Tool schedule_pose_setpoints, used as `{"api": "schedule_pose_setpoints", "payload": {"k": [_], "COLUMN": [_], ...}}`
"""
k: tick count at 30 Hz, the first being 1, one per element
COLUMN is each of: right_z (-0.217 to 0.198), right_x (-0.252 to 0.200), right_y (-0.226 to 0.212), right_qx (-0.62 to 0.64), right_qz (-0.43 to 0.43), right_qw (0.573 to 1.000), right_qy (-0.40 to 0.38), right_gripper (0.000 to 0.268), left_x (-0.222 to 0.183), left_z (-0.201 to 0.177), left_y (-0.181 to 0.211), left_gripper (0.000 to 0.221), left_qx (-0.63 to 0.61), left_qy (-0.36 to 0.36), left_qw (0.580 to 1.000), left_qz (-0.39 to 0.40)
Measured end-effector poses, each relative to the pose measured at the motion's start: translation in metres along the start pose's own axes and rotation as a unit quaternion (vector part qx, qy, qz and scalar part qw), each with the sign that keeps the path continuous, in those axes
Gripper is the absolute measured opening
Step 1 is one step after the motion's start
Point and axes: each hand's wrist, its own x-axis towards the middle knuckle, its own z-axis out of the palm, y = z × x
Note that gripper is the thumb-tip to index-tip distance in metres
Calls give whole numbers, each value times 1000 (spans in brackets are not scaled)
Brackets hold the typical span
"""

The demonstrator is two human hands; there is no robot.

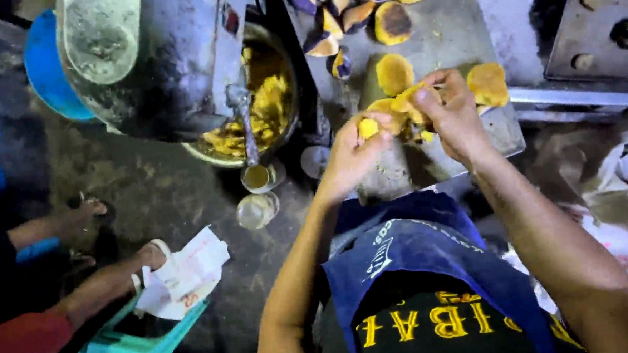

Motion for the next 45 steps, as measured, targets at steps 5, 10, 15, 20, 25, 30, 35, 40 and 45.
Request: {"api": "schedule_pose_setpoints", "payload": {"k": [5,10,15,20,25,30,35,40,45], "right_z": [9,20,-1,-4,18,1,-4,1,24], "right_x": [-11,-32,-25,-16,-22,3,0,-6,-28], "right_y": [-16,-33,-18,-16,-61,-27,-34,-22,-41], "right_qx": [-193,-259,-256,-242,-52,-165,-410,-383,-317], "right_qz": [-118,-159,-138,-110,178,56,-70,-175,-171], "right_qw": [973,952,956,962,980,982,887,902,929], "right_qy": [-55,-44,-31,-63,-74,-77,-200,-101,-82], "right_gripper": [37,64,59,60,56,49,65,81,62], "left_x": [9,11,2,4,0,6,10,13,6], "left_z": [4,33,52,54,52,22,13,31,45], "left_y": [19,36,41,13,11,19,22,19,40], "left_gripper": [62,44,56,45,24,15,52,41,39], "left_qx": [6,198,214,252,192,84,138,121,164], "left_qy": [-35,21,22,72,73,64,1,68,157], "left_qw": [998,978,973,963,978,993,990,988,974], "left_qz": [-46,-63,-83,-65,-33,-60,-21,-65,-27]}}
